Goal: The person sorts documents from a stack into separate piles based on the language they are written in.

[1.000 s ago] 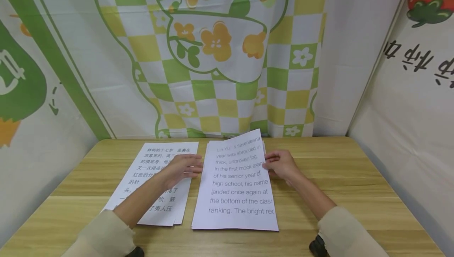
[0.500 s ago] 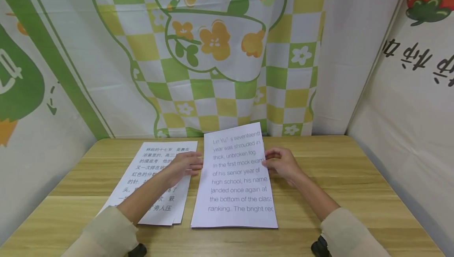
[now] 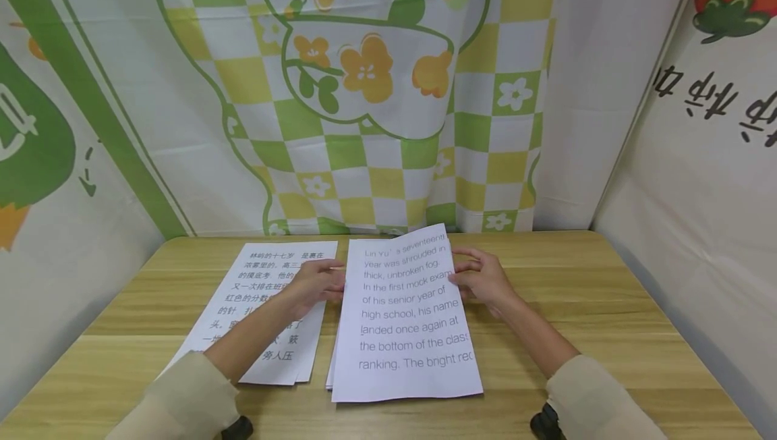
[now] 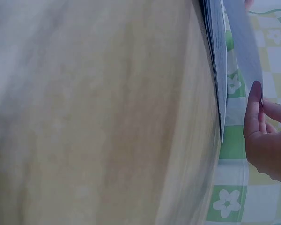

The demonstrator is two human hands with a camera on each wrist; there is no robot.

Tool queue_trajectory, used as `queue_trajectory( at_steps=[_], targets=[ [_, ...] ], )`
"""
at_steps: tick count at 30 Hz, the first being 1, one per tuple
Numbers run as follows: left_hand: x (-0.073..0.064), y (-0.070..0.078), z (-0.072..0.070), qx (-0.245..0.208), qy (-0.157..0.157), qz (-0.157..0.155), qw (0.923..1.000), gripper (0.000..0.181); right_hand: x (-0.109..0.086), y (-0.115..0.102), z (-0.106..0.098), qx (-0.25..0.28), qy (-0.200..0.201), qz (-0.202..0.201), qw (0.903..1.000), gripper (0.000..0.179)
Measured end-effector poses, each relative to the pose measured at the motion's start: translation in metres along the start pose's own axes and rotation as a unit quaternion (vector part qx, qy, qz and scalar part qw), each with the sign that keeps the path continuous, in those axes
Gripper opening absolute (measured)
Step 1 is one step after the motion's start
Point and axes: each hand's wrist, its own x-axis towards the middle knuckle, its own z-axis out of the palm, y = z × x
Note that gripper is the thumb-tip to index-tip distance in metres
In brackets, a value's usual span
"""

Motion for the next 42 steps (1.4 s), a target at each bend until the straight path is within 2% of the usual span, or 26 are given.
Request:
queue_trajectory(
  at_steps=[9,17,22,33,37,42],
  targets=[
    [0.0,0.0,0.008,0.005,-0.016,0.001,0.9999,0.067,0.002,0.002,-0.002,-0.013,0.015,0.011,0.9997,0.068],
    [0.006,0.003,0.025,-0.003,-0.026,0.024,0.9994,0.067,0.002,-0.003,-0.023,-0.007,0.013,0.033,0.9993,0.069],
    [0.012,0.007,0.045,-0.018,-0.037,0.033,0.9986,0.066,0.0,-0.006,-0.044,-0.022,0.004,0.039,0.999,0.069],
    [0.016,0.016,0.096,-0.034,-0.054,0.027,0.9976,0.067,-0.008,-0.007,-0.094,-0.054,0.0,0.041,0.9977,0.068],
    [0.018,0.017,0.113,-0.056,-0.081,0.023,0.9949,0.064,-0.011,-0.007,-0.112,-0.069,0.004,0.042,0.9967,0.065],
    [0.015,0.02,0.131,-0.047,-0.123,0.018,0.9911,0.056,-0.012,-0.006,-0.138,-0.071,0.011,0.033,0.9968,0.044]
  ],
)
